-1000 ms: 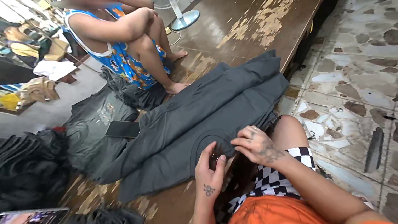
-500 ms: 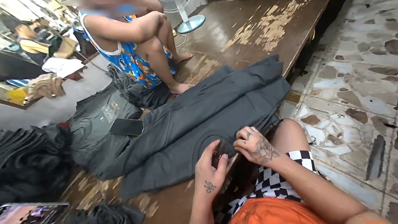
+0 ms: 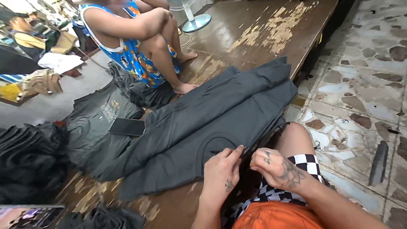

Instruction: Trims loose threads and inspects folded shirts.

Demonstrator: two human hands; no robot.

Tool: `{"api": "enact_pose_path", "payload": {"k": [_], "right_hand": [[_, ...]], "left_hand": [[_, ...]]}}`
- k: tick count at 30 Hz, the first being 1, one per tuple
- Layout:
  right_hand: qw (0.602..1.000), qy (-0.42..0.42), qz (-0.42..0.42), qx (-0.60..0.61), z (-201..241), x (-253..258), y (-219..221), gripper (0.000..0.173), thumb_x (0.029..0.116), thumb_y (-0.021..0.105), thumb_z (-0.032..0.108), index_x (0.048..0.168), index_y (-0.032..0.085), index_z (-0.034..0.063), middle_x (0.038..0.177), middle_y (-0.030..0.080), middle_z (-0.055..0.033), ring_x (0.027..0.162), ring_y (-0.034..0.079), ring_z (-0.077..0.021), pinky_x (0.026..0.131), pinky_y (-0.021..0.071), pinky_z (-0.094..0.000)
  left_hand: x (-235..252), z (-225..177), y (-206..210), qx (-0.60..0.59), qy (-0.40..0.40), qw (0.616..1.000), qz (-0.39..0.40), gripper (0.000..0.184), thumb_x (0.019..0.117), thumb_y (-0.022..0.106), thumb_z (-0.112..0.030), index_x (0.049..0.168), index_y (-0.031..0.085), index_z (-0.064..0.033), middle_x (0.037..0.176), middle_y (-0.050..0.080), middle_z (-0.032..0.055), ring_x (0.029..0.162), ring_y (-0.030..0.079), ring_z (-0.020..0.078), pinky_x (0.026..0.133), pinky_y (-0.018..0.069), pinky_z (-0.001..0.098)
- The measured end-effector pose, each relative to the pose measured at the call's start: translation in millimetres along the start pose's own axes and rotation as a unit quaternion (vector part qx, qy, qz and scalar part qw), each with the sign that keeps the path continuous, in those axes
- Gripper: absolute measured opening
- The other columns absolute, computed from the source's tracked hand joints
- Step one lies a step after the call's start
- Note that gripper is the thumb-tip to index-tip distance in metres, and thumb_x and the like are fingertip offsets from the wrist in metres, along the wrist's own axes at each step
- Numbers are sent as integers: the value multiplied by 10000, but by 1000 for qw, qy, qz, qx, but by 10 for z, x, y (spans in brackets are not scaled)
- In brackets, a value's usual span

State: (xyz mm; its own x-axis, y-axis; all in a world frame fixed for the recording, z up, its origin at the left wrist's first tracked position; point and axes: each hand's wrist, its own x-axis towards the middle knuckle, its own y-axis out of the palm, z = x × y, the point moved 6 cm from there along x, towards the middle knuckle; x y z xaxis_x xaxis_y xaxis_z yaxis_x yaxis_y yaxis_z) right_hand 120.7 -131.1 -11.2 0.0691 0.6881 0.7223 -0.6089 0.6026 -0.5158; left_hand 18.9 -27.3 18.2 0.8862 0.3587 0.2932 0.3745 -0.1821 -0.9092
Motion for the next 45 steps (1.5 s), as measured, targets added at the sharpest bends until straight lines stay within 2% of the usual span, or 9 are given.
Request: {"api": "enact_pose_path", "payload": {"k": [7, 10, 12, 15, 20, 27, 35, 38, 45], "right_hand": [[1000, -12, 9, -22, -14, 179, -179, 567, 1082, 402, 443, 723, 621, 62, 622, 612, -76, 597, 646, -217, 573, 536, -366], [994, 27, 95, -41, -358, 500, -99, 265, 1004, 502, 79, 1130, 735, 79, 973, 722, -178, 903, 715, -359, 785, 573, -505], [960, 64, 272, -16, -509, 600, 128, 548, 908, 540, -105, 1373, 657, 161, 1321, 614, -286, 1211, 592, -494, 991, 462, -640], [902, 56, 423, -63, -496, 697, 202, 361, 951, 565, -45, 1293, 649, 35, 1393, 522, -349, 1288, 507, -554, 1020, 410, -677], [977, -119, 133, -121, -497, 559, 67, 144, 953, 570, 72, 861, 648, -5, 761, 662, -186, 677, 695, -373, 543, 552, -484], [988, 6, 40, -151, -547, 156, 91, 715, 1000, 391, 670, 1016, 763, 60, 963, 746, -159, 1001, 720, -361, 943, 552, -519], [994, -30, -93, -38, -395, -36, 51, 208, 1010, 587, 167, 920, 733, 50, 906, 747, -130, 923, 732, -248, 934, 570, -362], [995, -9, -100, -28, -339, -96, -68, 237, 1049, 526, 183, 916, 662, 40, 975, 732, -163, 999, 718, -256, 966, 554, -345], [993, -14, -111, -33, -220, -54, -129, 186, 1048, 536, 222, 969, 619, 77, 1057, 643, -157, 1136, 626, -271, 1048, 489, -347]], "left_hand": [[-106, 198, -16, -81, -139, 984, -74, 405, 924, 617, -206, 1261, 677, 11, 1013, 716, 130, 792, 681, 228, 685, 564, 432], [-87, 136, 144, -88, -203, 975, 7, 365, 945, 685, -219, 1225, 707, 14, 1059, 746, 163, 909, 729, 293, 818, 578, 518], [-72, 58, 253, -91, -163, 982, -26, 226, 890, 704, -88, 1078, 753, 28, 1000, 725, 179, 883, 723, 300, 782, 589, 487], [-69, 109, 273, -142, -115, 980, -82, 140, 894, 667, -53, 971, 727, 48, 999, 691, 175, 873, 695, 247, 773, 586, 393], [-79, 253, 260, -249, -219, 943, -19, 239, 1049, 485, -136, 1065, 644, 42, 859, 730, 81, 759, 706, 134, 704, 575, 322], [-187, 151, 267, -264, -166, 949, -53, 253, 1037, 452, -112, 1034, 637, 61, 895, 728, 99, 775, 712, 134, 719, 596, 309], [-169, -101, 167, -210, -10, 976, -62, 203, 965, 626, -184, 970, 688, 10, 763, 675, 66, 653, 631, 95, 611, 540, 244], [-142, -7, 62, -146, -61, 986, -48, 493, 943, 610, -274, 1303, 595, 62, 964, 709, 130, 783, 684, 208, 670, 577, 410], [-61, -68, 62, -9, 4, 998, -61, 299, 891, 623, -73, 1161, 753, -53, 983, 753, 116, 832, 746, 282, 673, 602, 453]]}}
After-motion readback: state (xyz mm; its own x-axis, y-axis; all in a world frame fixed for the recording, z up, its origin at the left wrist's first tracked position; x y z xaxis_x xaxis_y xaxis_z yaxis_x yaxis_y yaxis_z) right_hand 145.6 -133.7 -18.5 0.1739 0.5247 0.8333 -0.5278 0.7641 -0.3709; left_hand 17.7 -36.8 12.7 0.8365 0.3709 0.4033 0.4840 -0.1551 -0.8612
